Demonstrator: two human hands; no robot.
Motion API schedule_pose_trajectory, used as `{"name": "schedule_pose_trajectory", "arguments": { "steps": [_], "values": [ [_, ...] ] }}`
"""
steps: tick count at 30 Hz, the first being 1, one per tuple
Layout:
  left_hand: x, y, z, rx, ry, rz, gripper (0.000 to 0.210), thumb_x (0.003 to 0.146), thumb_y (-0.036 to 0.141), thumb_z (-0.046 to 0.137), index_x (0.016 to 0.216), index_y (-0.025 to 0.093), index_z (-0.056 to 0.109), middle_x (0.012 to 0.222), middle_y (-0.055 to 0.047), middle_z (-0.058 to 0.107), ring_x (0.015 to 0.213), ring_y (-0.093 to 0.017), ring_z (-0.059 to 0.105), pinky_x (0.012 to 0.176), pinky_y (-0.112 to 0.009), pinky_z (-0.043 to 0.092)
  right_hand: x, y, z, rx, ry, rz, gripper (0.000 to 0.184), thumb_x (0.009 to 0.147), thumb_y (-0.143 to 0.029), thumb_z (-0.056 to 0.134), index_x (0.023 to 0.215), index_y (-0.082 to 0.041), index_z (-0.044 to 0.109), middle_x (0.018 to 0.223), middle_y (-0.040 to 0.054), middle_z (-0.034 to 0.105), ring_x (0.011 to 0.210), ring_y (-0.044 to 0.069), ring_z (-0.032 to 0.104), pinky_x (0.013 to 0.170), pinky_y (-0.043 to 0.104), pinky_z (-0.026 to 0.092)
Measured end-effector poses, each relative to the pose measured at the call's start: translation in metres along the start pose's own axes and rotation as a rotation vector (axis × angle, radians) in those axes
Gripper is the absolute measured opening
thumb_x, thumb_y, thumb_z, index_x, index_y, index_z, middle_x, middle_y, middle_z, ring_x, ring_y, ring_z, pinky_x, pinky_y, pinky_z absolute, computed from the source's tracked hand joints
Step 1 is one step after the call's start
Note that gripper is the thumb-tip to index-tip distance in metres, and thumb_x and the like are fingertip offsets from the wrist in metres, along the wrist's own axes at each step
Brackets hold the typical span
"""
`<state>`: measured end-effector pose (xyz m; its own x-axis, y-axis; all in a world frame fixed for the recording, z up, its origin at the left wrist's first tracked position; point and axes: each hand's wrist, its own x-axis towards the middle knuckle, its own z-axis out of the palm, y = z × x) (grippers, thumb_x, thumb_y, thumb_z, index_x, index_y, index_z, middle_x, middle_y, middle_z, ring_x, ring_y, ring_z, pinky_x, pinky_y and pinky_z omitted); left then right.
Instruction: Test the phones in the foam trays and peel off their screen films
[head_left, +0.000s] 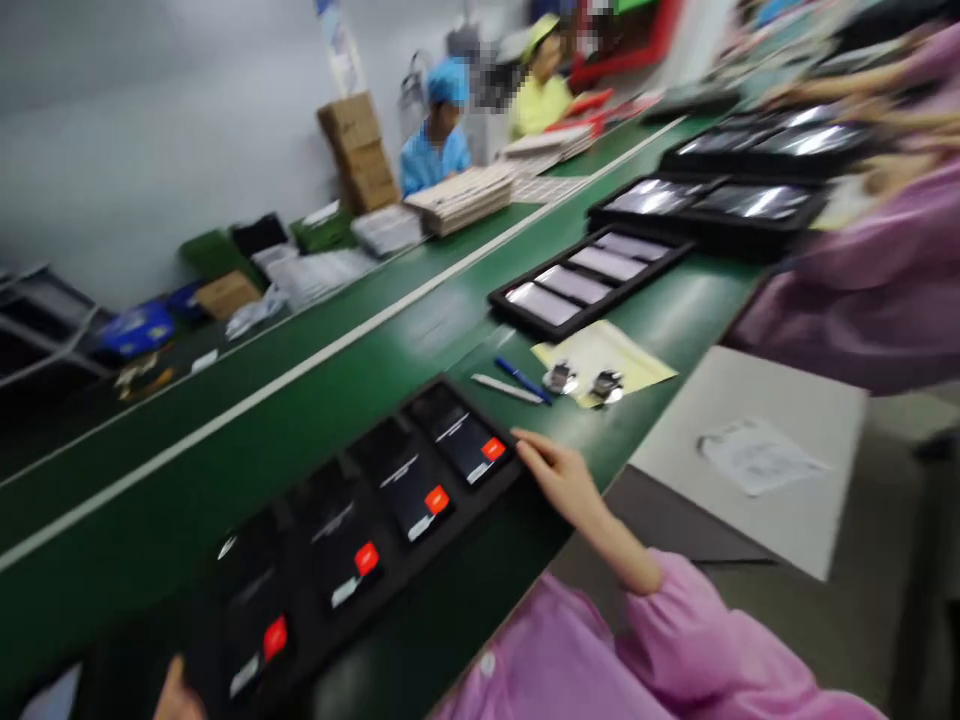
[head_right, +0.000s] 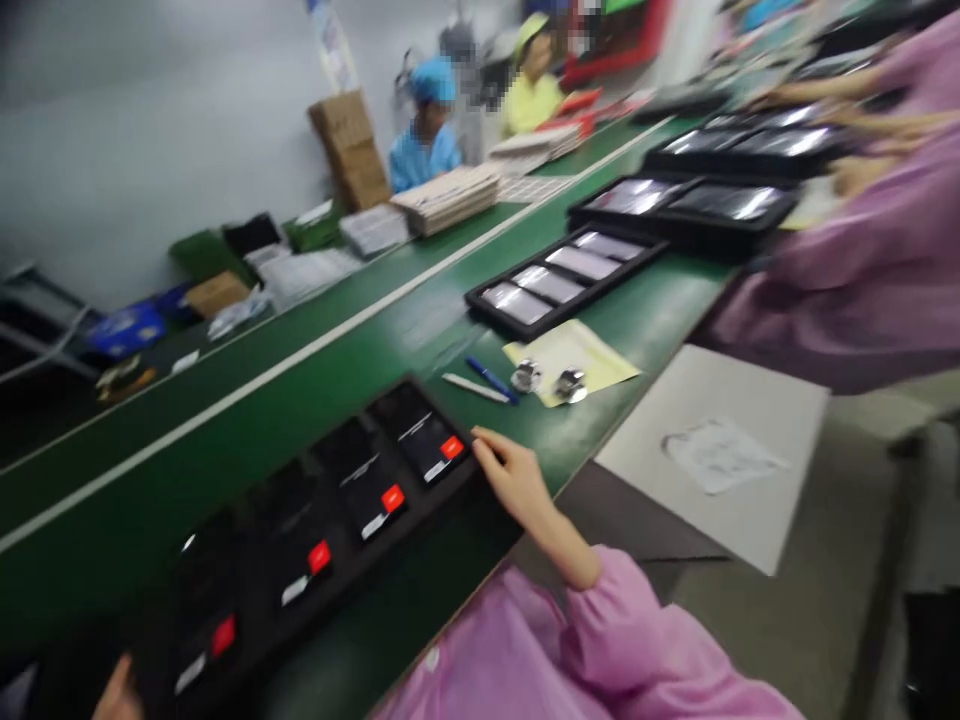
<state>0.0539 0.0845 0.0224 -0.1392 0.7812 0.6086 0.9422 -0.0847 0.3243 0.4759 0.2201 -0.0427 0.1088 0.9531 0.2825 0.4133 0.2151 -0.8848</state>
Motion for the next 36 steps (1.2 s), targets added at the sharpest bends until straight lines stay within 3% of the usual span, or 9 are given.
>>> {"name": "schedule_pose_trajectory", "arguments": {
  "steps": [3,5,10,13,16,20,25,29,36],
  "values": [
    [-0.045,-0.007,-0.024,0.141,0.136,-0.159,0.060,0.101,0.042,0.067,0.156,0.027,0.051,0.154,-0.016,0.057,0.142,-0.038,0.054,0.120,-0.064,0.042,0.001,-0.009,-0.007,-0.068,-0.035,-0.183,0.040,0.109,-0.049,0.049,0.133,-0.025,0.070,0.143,0.0141,0.065,0.137,0.030,0.059,0.120,0.058,0.044],
    [-0.055,0.002,-0.023,0.163,0.103,-0.105,0.055,0.100,0.035,0.067,0.153,0.026,0.057,0.147,-0.016,0.063,0.136,-0.038,0.060,0.120,-0.062,0.042,-0.002,-0.020,-0.008,-0.120,-0.108,-0.316,0.033,0.109,-0.042,0.051,0.128,-0.027,0.073,0.143,0.0116,0.066,0.133,0.028,0.061,0.116,0.053,0.050],
    [-0.042,0.034,0.012,0.216,-0.068,0.156,0.049,0.099,0.032,0.069,0.147,0.023,0.060,0.142,-0.015,0.067,0.130,-0.033,0.065,0.128,-0.059,0.030,-0.003,-0.036,0.000,-0.276,-0.253,-0.527,0.025,0.106,-0.037,0.058,0.116,-0.027,0.079,0.147,0.0117,0.064,0.135,0.033,0.059,0.111,0.058,0.053],
    [-0.035,0.040,0.025,0.231,-0.128,0.165,0.049,0.099,0.036,0.069,0.145,0.021,0.061,0.144,-0.016,0.066,0.134,-0.032,0.062,0.132,-0.057,0.022,0.000,-0.042,0.006,-0.347,-0.242,-0.590,0.023,0.105,-0.033,0.061,0.119,-0.024,0.078,0.158,0.0140,0.054,0.141,0.038,0.053,0.111,0.063,0.051],
    [-0.036,0.037,0.029,0.218,-0.179,0.144,0.047,0.102,0.039,0.065,0.145,0.021,0.060,0.145,-0.015,0.065,0.138,-0.031,0.059,0.134,-0.055,0.016,-0.002,-0.053,0.018,-0.387,-0.226,-0.709,0.025,0.107,-0.028,0.057,0.125,-0.024,0.074,0.159,0.0133,0.053,0.138,0.034,0.055,0.110,0.056,0.052],
    [-0.038,0.037,0.028,0.206,-0.180,0.145,0.047,0.104,0.043,0.061,0.143,0.017,0.060,0.141,-0.017,0.066,0.138,-0.032,0.058,0.134,-0.054,0.014,-0.007,-0.071,0.048,-0.413,-0.398,-0.878,0.029,0.111,-0.039,0.051,0.120,-0.025,0.075,0.150,0.0123,0.062,0.132,0.030,0.059,0.097,0.049,0.053],
    [-0.035,0.040,0.026,0.183,-0.161,0.139,0.046,0.104,0.046,0.062,0.137,0.015,0.063,0.139,-0.017,0.066,0.137,-0.031,0.058,0.133,-0.053,0.018,-0.003,-0.088,0.062,-0.423,-0.437,-0.853,0.027,0.110,-0.041,0.054,0.112,-0.025,0.076,0.151,0.0092,0.062,0.134,0.034,0.059,0.110,0.057,0.041],
    [-0.034,0.041,0.025,0.178,-0.170,0.095,0.047,0.104,0.051,0.061,0.136,0.016,0.064,0.140,-0.016,0.065,0.139,-0.030,0.056,0.134,-0.053,0.018,0.011,-0.086,0.055,-0.284,-0.328,-0.899,0.018,0.105,-0.020,0.058,0.118,-0.020,0.072,0.140,0.0146,0.067,0.126,0.033,0.062,0.103,0.052,0.047],
    [-0.032,0.049,0.024,0.147,-0.202,0.145,0.044,0.106,0.055,0.054,0.132,0.023,0.070,0.143,-0.014,0.064,0.141,-0.030,0.054,0.134,-0.057,0.012,0.011,-0.063,0.063,-0.283,-0.177,-0.780,0.026,0.099,-0.011,0.061,0.116,-0.024,0.075,0.135,0.0099,0.070,0.116,0.033,0.067,0.097,0.052,0.054]
  ]
}}
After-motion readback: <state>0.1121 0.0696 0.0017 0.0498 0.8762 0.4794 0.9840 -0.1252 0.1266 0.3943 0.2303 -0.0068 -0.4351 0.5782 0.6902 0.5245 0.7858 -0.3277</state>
